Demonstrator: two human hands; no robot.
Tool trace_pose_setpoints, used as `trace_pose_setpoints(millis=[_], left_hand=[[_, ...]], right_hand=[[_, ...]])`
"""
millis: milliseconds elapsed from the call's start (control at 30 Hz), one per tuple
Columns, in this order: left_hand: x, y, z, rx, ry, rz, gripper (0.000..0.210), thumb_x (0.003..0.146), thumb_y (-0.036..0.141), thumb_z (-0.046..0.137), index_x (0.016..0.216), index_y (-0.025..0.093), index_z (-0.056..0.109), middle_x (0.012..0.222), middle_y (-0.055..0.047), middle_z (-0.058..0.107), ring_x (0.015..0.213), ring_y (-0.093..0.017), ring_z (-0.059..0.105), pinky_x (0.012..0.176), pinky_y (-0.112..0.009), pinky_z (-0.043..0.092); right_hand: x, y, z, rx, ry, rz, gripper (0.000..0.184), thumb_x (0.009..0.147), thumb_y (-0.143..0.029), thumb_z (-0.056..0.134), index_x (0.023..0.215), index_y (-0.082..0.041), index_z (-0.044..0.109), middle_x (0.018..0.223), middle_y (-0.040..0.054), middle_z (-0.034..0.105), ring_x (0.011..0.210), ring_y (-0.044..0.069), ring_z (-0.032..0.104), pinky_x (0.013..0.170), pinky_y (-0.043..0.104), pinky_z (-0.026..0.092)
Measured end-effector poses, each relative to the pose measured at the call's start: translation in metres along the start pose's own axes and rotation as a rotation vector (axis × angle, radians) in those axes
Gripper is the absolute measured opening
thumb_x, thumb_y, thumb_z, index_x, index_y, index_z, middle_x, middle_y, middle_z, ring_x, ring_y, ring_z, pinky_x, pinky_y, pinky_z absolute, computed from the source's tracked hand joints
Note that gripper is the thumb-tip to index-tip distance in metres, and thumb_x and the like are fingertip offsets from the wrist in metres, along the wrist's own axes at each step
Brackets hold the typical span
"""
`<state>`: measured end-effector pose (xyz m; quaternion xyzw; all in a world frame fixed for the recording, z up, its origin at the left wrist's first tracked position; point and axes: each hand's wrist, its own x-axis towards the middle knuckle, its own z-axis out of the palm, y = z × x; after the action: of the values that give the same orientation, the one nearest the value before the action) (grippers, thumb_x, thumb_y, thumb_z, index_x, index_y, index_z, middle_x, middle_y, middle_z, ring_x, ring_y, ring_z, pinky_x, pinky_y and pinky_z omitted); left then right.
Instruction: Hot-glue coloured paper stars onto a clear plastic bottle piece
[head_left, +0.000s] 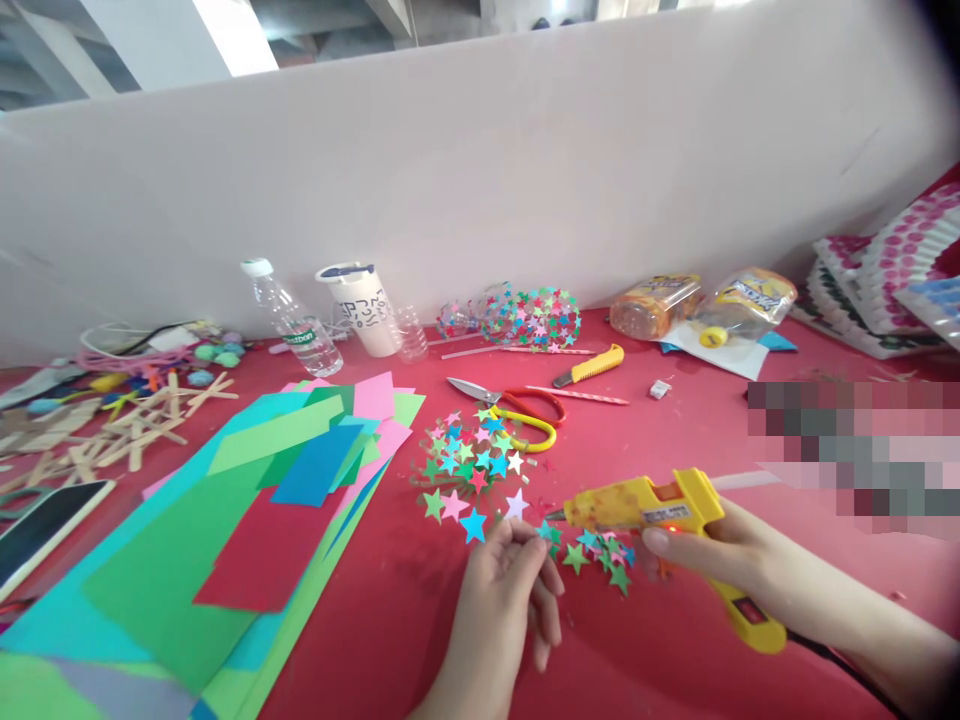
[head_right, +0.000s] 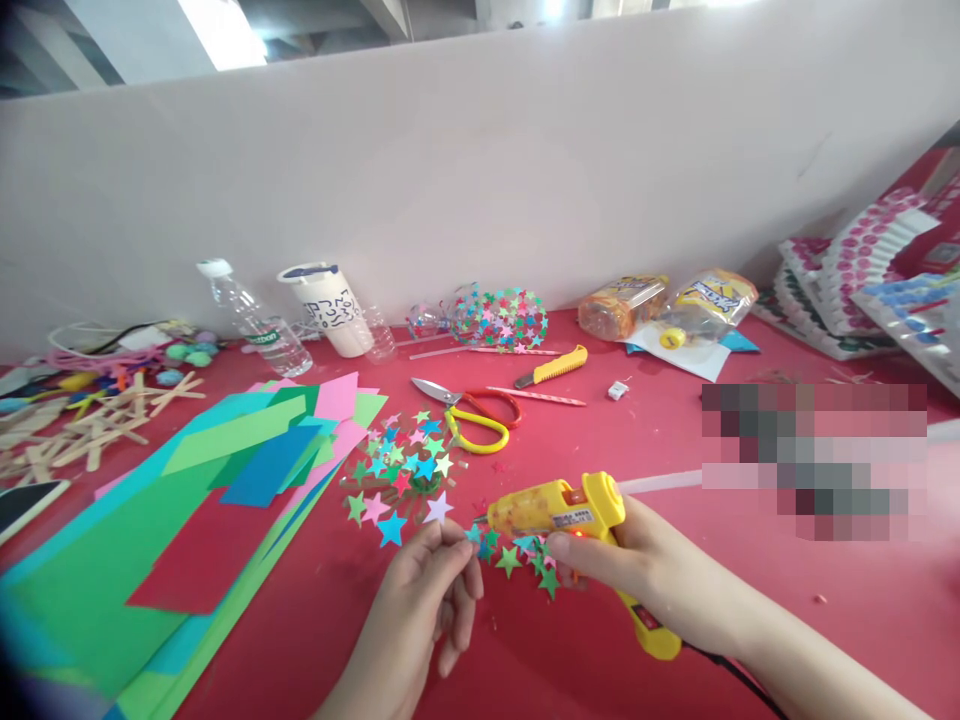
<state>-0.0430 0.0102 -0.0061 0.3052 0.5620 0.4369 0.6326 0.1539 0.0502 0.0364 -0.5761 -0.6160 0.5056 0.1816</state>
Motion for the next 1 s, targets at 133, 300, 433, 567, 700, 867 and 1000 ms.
trace_pose_setpoints(millis=[133,300,433,567,700,867,1000], left_hand=[[-0.0009,0.0012,0.0005,-0.002,-0.004,0.002,0.017,0.085,0.033,0.051,0.077,0.021,0.043,0.061,0.005,0.055,0.035,-0.004,0.043,0.029,-0.012,0.024],[-0.0014,0.0012,0.0003,-0.007,-0.001,0.013,0.019,0.084,0.035,0.053,0.077,0.02,0.044,0.061,0.005,0.055,0.035,-0.004,0.043,0.029,-0.013,0.025],[-0.0005,0.0005,0.0,0.0,0.003,0.011,0.019,0.084,0.035,0.052,0.076,0.02,0.044,0.061,0.004,0.055,0.034,-0.004,0.043,0.029,-0.013,0.024],[-0.0002,0.0009,0.0007,0.007,0.006,0.015,0.018,0.085,0.034,0.051,0.076,0.021,0.044,0.061,0.005,0.055,0.035,-0.004,0.044,0.029,-0.013,0.025],[-0.0002,0.0008,0.0011,0.005,0.001,0.018,0.017,0.085,0.033,0.051,0.076,0.021,0.044,0.062,0.005,0.055,0.035,-0.004,0.044,0.029,-0.013,0.025],[-0.0003,-0.0001,0.0005,-0.01,0.002,0.024,0.02,0.083,0.036,0.055,0.076,0.021,0.044,0.062,0.005,0.056,0.035,-0.004,0.044,0.03,-0.013,0.025],[-0.0001,-0.0005,0.0001,-0.007,0.002,0.017,0.018,0.084,0.035,0.054,0.077,0.021,0.044,0.062,0.005,0.056,0.035,-0.004,0.044,0.03,-0.013,0.025]], right_hand=[[-0.0013,-0.0002,0.0006,0.042,-0.014,0.02,0.041,0.074,-0.061,0.058,0.071,-0.021,0.062,0.065,0.0013,0.062,0.061,0.017,0.057,0.052,0.025,0.045],[-0.0008,0.001,-0.0018,0.053,-0.036,0.03,0.04,0.075,-0.059,0.059,0.066,-0.021,0.059,0.062,0.001,0.059,0.057,0.015,0.054,0.049,0.025,0.043],[-0.0002,0.0029,-0.0018,0.05,-0.065,0.044,0.038,0.074,-0.058,0.06,0.068,-0.021,0.059,0.061,0.0,0.057,0.054,0.014,0.052,0.046,0.024,0.04],[0.0005,0.0053,-0.0004,0.048,-0.061,0.051,0.038,0.075,-0.058,0.061,0.071,-0.02,0.058,0.062,-0.0011,0.056,0.054,0.013,0.05,0.047,0.023,0.04],[0.0015,0.0063,-0.0007,0.056,-0.094,0.058,0.039,0.075,-0.058,0.061,0.073,-0.02,0.057,0.062,-0.0016,0.055,0.054,0.013,0.049,0.046,0.022,0.039],[0.0017,0.0038,-0.0007,0.086,-0.13,0.045,0.036,0.077,-0.056,0.061,0.078,-0.02,0.057,0.063,-0.003,0.052,0.056,0.012,0.048,0.051,0.022,0.041],[0.0018,0.0041,-0.0003,0.085,-0.151,0.078,0.035,0.077,-0.055,0.062,0.077,-0.02,0.056,0.063,-0.0034,0.05,0.054,0.011,0.044,0.049,0.022,0.037]])
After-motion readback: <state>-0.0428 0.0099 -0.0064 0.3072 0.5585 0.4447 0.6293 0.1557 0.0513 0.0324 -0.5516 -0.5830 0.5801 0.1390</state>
